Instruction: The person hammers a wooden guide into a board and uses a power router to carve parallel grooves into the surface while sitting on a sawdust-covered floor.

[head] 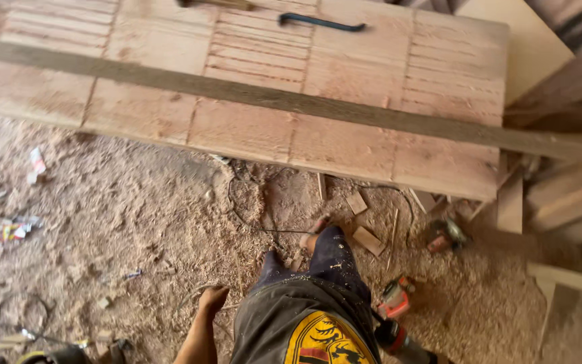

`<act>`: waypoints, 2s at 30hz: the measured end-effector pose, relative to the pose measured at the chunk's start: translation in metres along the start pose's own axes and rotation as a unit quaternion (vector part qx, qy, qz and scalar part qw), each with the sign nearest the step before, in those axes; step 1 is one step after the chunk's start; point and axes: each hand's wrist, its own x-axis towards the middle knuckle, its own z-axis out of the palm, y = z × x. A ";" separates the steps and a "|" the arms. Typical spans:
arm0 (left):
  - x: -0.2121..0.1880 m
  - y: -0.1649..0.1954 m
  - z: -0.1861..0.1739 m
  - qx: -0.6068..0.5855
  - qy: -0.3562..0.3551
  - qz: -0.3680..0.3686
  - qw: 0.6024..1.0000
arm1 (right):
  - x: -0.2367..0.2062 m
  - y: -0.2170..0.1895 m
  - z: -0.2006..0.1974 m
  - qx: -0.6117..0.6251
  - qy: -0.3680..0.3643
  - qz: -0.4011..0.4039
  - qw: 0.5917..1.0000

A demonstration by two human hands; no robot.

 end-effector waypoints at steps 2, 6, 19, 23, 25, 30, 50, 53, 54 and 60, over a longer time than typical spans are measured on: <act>-0.002 0.000 0.011 0.049 -0.025 0.001 0.998 | -0.005 0.012 0.008 0.013 -0.011 0.010 1.000; 0.009 0.029 0.018 0.086 0.011 0.021 0.996 | -0.010 0.036 0.004 0.038 -0.015 0.017 0.999; 0.041 0.318 0.088 0.024 0.124 0.155 0.980 | 0.125 0.158 -0.069 0.068 -0.029 0.025 0.997; 0.038 0.392 0.143 0.098 0.042 0.250 0.962 | 0.162 0.205 -0.128 0.031 -0.038 -0.005 0.999; 0.035 0.415 0.169 0.104 0.000 0.232 0.967 | 0.172 0.223 -0.165 0.044 0.126 -0.088 0.987; 0.028 0.419 0.195 -0.001 0.063 0.280 0.958 | 0.210 0.219 -0.278 0.079 0.401 -0.290 0.865; 0.028 0.232 0.150 -0.552 0.077 -0.133 0.819 | 0.335 -0.252 -0.657 -0.232 0.419 -0.576 0.662; 0.044 0.231 0.122 -0.541 0.061 -0.151 0.825 | 0.339 -0.314 -0.663 -0.320 0.318 -0.564 0.692; 0.050 0.237 0.107 -0.502 0.069 -0.154 0.848 | 0.339 -0.331 -0.665 -0.343 0.302 -0.551 0.698; 0.076 0.272 -0.008 -0.389 0.094 -0.071 0.914 | 0.328 -0.398 -0.664 -0.380 0.213 -0.496 0.751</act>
